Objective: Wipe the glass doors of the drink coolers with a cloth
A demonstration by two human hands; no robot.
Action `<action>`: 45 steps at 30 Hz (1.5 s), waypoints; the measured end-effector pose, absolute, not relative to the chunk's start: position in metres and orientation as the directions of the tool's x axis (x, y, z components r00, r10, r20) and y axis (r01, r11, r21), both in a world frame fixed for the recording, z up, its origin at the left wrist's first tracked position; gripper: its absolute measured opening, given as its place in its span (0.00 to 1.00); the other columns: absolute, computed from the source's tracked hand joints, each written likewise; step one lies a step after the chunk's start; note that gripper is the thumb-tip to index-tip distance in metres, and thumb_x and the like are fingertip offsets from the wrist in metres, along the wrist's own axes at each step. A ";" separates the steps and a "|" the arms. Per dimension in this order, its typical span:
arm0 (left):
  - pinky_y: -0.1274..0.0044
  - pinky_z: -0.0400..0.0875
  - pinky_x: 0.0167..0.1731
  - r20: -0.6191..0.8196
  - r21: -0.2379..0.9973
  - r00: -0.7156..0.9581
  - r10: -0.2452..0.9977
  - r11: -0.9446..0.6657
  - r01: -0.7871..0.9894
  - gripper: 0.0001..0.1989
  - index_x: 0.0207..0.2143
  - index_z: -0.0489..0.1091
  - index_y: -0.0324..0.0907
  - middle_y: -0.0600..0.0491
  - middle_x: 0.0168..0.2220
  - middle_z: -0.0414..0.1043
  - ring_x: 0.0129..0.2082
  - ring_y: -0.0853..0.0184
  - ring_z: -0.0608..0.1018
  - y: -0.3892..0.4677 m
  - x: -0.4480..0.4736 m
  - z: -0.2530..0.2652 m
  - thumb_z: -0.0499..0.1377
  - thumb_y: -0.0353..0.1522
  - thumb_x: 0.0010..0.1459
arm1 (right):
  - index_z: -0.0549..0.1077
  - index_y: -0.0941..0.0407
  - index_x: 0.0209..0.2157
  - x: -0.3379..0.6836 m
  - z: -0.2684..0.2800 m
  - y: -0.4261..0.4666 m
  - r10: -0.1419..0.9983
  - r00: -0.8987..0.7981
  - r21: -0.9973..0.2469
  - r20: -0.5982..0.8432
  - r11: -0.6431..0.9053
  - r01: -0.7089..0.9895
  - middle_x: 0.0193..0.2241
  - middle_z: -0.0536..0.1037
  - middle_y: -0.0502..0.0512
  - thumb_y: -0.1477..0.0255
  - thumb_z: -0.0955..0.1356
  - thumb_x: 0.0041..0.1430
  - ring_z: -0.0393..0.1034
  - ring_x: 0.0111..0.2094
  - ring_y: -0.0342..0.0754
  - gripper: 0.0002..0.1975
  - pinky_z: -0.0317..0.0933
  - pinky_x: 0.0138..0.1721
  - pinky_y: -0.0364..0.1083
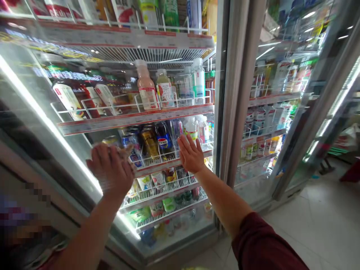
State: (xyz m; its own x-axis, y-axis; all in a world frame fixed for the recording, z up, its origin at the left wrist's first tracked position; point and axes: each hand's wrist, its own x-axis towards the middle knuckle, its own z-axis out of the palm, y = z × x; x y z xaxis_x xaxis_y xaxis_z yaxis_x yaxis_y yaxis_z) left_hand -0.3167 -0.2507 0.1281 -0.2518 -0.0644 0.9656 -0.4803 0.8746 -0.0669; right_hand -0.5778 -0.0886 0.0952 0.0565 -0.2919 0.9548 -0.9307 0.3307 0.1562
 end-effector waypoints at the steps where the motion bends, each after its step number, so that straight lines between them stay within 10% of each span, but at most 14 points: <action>1: 0.45 0.39 0.76 0.963 -0.112 -0.267 -0.023 0.871 -0.479 0.37 0.78 0.48 0.33 0.30 0.77 0.46 0.80 0.45 0.41 -0.244 -0.323 0.103 0.55 0.31 0.71 | 0.38 0.49 0.80 -0.576 0.097 -0.088 -0.283 0.064 0.160 0.957 0.330 -0.930 0.74 0.66 0.55 0.72 0.61 0.76 0.56 0.77 0.53 0.39 0.39 0.80 0.60; 6: 0.53 0.44 0.78 0.906 -0.267 -0.414 0.091 0.880 -0.392 0.31 0.73 0.62 0.40 0.36 0.70 0.66 0.78 0.50 0.55 -0.222 -0.346 0.031 0.58 0.29 0.69 | 0.38 0.51 0.80 -0.547 0.106 -0.074 -0.265 -0.026 0.049 0.964 0.272 -0.961 0.74 0.65 0.57 0.75 0.60 0.75 0.52 0.78 0.55 0.40 0.50 0.78 0.62; 10: 0.56 0.43 0.79 0.933 -0.243 -0.335 0.128 0.912 -0.329 0.39 0.78 0.49 0.39 0.35 0.73 0.59 0.79 0.53 0.53 -0.224 -0.362 0.071 0.58 0.29 0.70 | 0.46 0.50 0.80 -0.499 0.102 -0.065 -0.307 0.006 0.002 0.952 -0.013 -1.000 0.69 0.73 0.58 0.78 0.61 0.72 0.67 0.71 0.52 0.39 0.67 0.70 0.56; 14: 0.56 0.46 0.79 0.963 -0.102 -0.266 0.051 0.977 -0.185 0.44 0.80 0.30 0.40 0.35 0.78 0.44 0.80 0.57 0.42 -0.214 -0.382 0.107 0.55 0.28 0.73 | 0.54 0.51 0.78 -0.462 0.092 -0.076 -0.337 -0.027 -0.119 0.941 -0.255 -0.960 0.66 0.76 0.60 0.74 0.60 0.75 0.70 0.68 0.49 0.33 0.72 0.67 0.52; 20: 0.63 0.61 0.75 0.942 0.144 -0.320 -0.099 0.982 0.119 0.37 0.80 0.28 0.49 0.41 0.79 0.47 0.79 0.64 0.53 -0.196 -0.366 0.095 0.44 0.32 0.77 | 0.50 0.53 0.78 -0.449 0.088 -0.096 -0.353 -0.160 -0.229 0.922 -0.162 -0.960 0.71 0.70 0.62 0.68 0.58 0.78 0.66 0.72 0.51 0.32 0.71 0.67 0.53; 24: 0.54 0.53 0.77 0.963 -0.068 -0.268 0.027 0.987 -0.144 0.36 0.79 0.46 0.52 0.44 0.78 0.52 0.79 0.56 0.53 -0.232 -0.318 0.100 0.52 0.28 0.74 | 0.62 0.52 0.74 -0.444 0.093 -0.113 -0.266 -0.103 -0.086 0.959 0.075 -0.993 0.73 0.66 0.62 0.65 0.66 0.74 0.62 0.73 0.59 0.30 0.66 0.70 0.59; 31: 0.39 0.46 0.73 0.975 -0.139 -0.224 0.015 0.824 -0.549 0.40 0.79 0.46 0.48 0.38 0.78 0.49 0.79 0.42 0.49 -0.313 -0.261 0.105 0.58 0.34 0.70 | 0.79 0.48 0.53 -0.448 0.106 -0.145 -0.277 0.130 0.166 0.952 0.112 -0.980 0.70 0.73 0.48 0.65 0.70 0.72 0.57 0.76 0.51 0.11 0.59 0.75 0.57; 35: 0.45 0.44 0.76 0.975 -0.147 -0.220 0.023 0.809 -0.570 0.41 0.80 0.45 0.49 0.43 0.78 0.47 0.80 0.49 0.47 -0.318 -0.260 0.098 0.59 0.33 0.69 | 0.68 0.43 0.69 -0.499 0.125 -0.128 -0.237 0.150 0.180 0.960 0.108 -0.978 0.70 0.72 0.46 0.71 0.67 0.74 0.58 0.76 0.49 0.25 0.54 0.78 0.59; 40: 0.47 0.45 0.77 0.977 -0.161 -0.207 0.047 0.799 -0.579 0.41 0.79 0.48 0.48 0.44 0.78 0.48 0.80 0.49 0.49 -0.315 -0.263 0.097 0.58 0.34 0.68 | 0.47 0.43 0.79 -0.559 0.158 -0.110 0.216 -0.213 -0.258 0.953 0.209 -0.943 0.78 0.55 0.56 0.72 0.62 0.78 0.53 0.77 0.65 0.35 0.59 0.73 0.72; 45: 0.41 0.46 0.75 0.978 -0.107 -0.208 -0.012 0.827 -0.552 0.43 0.79 0.46 0.53 0.46 0.79 0.47 0.80 0.47 0.49 -0.317 -0.261 0.095 0.59 0.34 0.67 | 0.39 0.48 0.80 -0.493 0.109 -0.129 -0.116 -0.067 -0.046 0.991 0.175 -0.983 0.77 0.59 0.54 0.73 0.65 0.74 0.47 0.79 0.60 0.43 0.62 0.74 0.67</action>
